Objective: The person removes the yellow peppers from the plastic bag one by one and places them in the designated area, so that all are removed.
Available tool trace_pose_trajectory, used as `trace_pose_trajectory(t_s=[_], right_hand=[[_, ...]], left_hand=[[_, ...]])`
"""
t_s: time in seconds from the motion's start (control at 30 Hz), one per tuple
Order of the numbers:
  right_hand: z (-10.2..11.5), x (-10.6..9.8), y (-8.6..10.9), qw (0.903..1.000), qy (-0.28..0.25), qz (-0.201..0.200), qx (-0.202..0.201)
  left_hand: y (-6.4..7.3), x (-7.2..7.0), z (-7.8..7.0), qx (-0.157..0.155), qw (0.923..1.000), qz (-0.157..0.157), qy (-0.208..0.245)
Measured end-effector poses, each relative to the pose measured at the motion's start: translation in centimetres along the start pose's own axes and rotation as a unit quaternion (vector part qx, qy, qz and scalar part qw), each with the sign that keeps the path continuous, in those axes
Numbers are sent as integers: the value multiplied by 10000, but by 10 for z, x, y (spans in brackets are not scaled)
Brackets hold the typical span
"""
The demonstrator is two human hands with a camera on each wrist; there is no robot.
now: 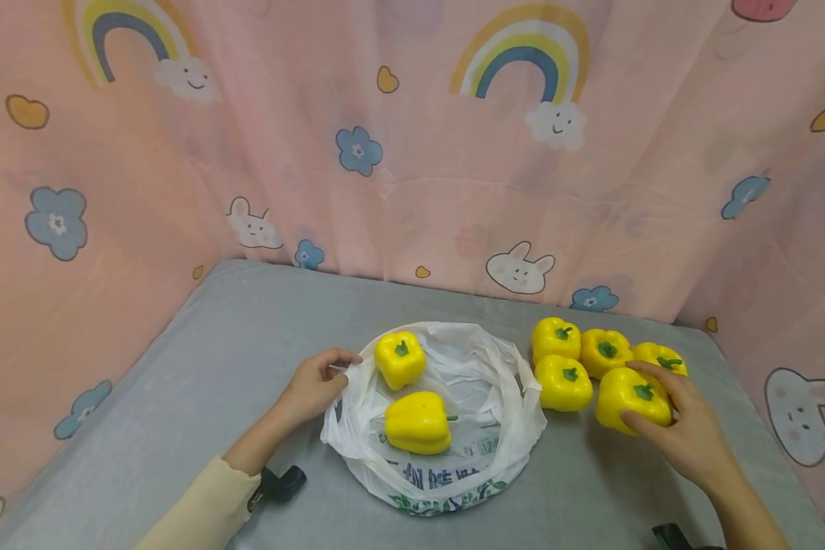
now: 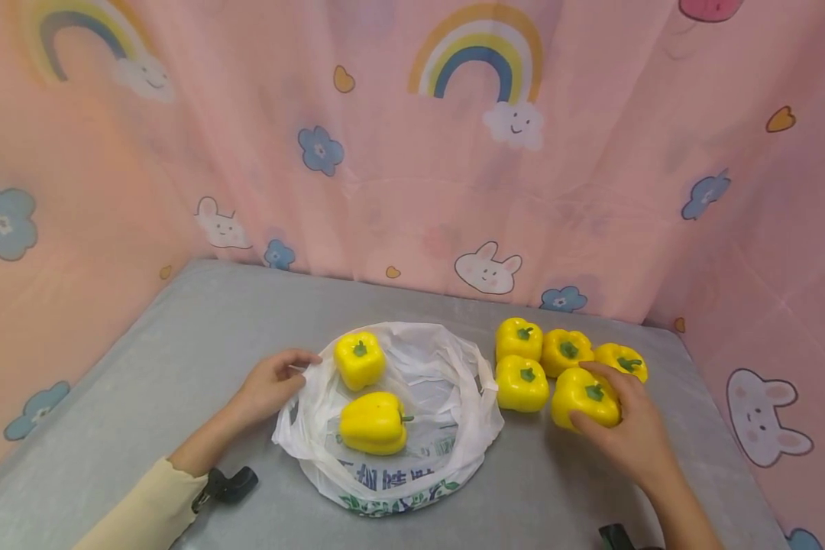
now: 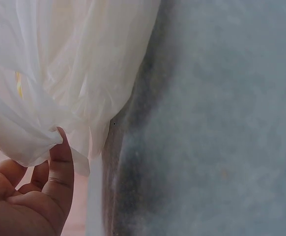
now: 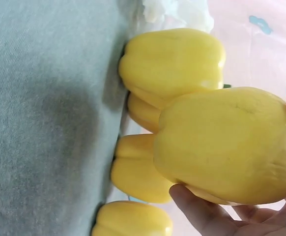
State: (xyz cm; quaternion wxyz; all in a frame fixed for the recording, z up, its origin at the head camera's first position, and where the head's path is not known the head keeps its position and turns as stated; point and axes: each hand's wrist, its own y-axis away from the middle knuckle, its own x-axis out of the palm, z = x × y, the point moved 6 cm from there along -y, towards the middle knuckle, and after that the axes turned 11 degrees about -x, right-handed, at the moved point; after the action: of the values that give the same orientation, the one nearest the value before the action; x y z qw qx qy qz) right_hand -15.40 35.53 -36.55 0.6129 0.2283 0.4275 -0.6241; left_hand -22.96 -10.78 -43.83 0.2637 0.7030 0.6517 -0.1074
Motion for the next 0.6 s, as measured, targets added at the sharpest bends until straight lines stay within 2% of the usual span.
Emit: trace_pose_trajectory(t_s=[0.37, 0.6], right_hand=[[-9, 9, -8, 9989, 323, 261, 202], [-17, 15, -9, 9985, 278, 373, 291]], left_hand=[[0, -1, 0, -9, 10000, -14, 33], [1, -1, 0, -29, 10000, -23, 41]])
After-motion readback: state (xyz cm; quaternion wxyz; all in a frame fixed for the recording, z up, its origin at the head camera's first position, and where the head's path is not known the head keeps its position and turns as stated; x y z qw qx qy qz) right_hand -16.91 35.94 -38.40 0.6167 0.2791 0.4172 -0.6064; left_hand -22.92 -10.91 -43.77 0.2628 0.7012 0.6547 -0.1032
